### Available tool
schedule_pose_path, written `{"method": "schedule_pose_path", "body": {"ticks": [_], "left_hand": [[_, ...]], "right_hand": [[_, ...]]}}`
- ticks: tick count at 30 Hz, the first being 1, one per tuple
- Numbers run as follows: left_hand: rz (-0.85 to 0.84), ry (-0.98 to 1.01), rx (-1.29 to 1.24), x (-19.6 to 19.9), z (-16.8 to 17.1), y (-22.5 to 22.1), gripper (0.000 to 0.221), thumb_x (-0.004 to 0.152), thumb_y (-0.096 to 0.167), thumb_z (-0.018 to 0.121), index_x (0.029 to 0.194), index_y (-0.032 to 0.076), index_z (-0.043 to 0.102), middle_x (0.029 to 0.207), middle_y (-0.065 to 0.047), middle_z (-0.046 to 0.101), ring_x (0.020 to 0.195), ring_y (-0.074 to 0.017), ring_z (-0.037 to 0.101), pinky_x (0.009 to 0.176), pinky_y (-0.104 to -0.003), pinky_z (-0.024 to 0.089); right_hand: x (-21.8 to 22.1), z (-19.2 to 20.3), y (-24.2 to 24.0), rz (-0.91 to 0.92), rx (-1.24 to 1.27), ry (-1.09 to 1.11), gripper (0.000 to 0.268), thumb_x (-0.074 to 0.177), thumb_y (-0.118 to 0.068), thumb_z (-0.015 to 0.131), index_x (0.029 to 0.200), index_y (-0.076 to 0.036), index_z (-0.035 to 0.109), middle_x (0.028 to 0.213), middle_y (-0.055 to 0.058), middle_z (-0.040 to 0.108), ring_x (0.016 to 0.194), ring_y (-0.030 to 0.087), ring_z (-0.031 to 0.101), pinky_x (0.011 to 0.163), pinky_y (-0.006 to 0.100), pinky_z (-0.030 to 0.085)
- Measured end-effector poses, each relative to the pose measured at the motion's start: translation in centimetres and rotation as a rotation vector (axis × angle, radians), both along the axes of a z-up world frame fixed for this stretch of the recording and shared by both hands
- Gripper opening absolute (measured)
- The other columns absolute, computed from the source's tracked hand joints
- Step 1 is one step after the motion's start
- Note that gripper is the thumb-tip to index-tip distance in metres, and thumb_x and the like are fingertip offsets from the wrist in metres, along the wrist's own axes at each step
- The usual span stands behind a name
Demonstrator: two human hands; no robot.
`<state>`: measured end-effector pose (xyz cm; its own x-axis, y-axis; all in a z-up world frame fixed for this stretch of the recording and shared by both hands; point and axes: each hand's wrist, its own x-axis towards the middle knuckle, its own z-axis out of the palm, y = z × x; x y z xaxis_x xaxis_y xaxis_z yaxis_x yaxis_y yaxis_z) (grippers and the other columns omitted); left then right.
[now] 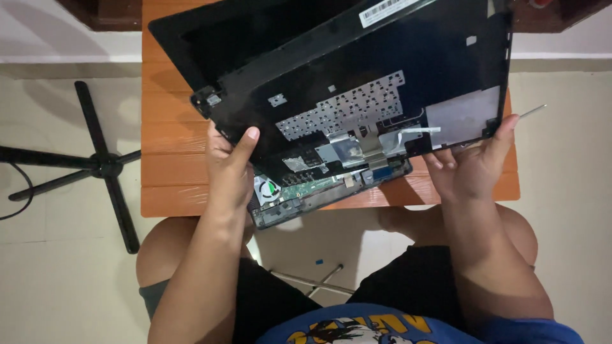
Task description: Removing the top casing of a laptop and disconnecting internal ribbon cables using a small tool.
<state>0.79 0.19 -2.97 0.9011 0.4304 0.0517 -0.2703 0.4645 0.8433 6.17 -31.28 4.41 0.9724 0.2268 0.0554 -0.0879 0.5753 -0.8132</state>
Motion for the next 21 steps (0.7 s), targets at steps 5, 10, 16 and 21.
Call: {"method": "schedule_pose_path", "body": {"ticks": [5, 10, 16, 21], "left_hand": [[0.007, 0.014, -0.017, -0.08, 0.02, 0.09, 0.063, 0.087, 0.018, 0.083, 0.139, 0.008, 0.049, 0.135, -0.012, 0.064, 0.126, -0.024, 0.061, 0.111, -0.036, 0.051], [0.001, -0.007, -0.011, -0.13, 0.11, 0.05, 0.058, 0.089, 0.016, 0.081, 0.138, 0.009, 0.049, 0.133, -0.01, 0.064, 0.125, -0.022, 0.061, 0.111, -0.035, 0.051], [0.01, -0.015, -0.01, -0.09, 0.15, 0.09, 0.06, 0.088, 0.017, 0.082, 0.138, 0.008, 0.05, 0.133, -0.011, 0.064, 0.125, -0.0227, 0.061, 0.111, -0.035, 0.051], [0.011, 0.052, -0.023, -0.21, 0.32, 0.24, 0.062, 0.085, 0.019, 0.083, 0.137, 0.01, 0.05, 0.131, -0.012, 0.065, 0.125, -0.0264, 0.062, 0.109, -0.038, 0.053]], "right_hand": [[0.01, 0.04, 0.08, 0.002, 0.007, 0.023, 0.078, 0.094, -0.064, 0.046, 0.144, -0.004, 0.051, 0.086, 0.001, 0.057, 0.049, 0.004, 0.032, 0.044, 0.015, 0.033], [0.09, -0.48, -0.23, -0.004, -0.026, 0.011, 0.074, 0.094, -0.066, 0.047, 0.14, -0.008, 0.055, 0.083, -0.001, 0.056, 0.047, 0.004, 0.03, 0.043, 0.016, 0.033], [0.06, -0.23, 0.14, 0.047, -0.039, -0.056, 0.072, 0.097, -0.066, 0.044, 0.139, -0.008, 0.056, 0.073, -0.003, 0.048, 0.048, 0.004, 0.027, 0.043, 0.016, 0.033], [-0.13, -0.06, 0.26, 0.027, -0.033, 0.018, 0.078, 0.093, -0.066, 0.047, 0.139, -0.004, 0.052, 0.071, -0.001, 0.048, 0.048, 0.004, 0.033, 0.045, 0.015, 0.036]]}}
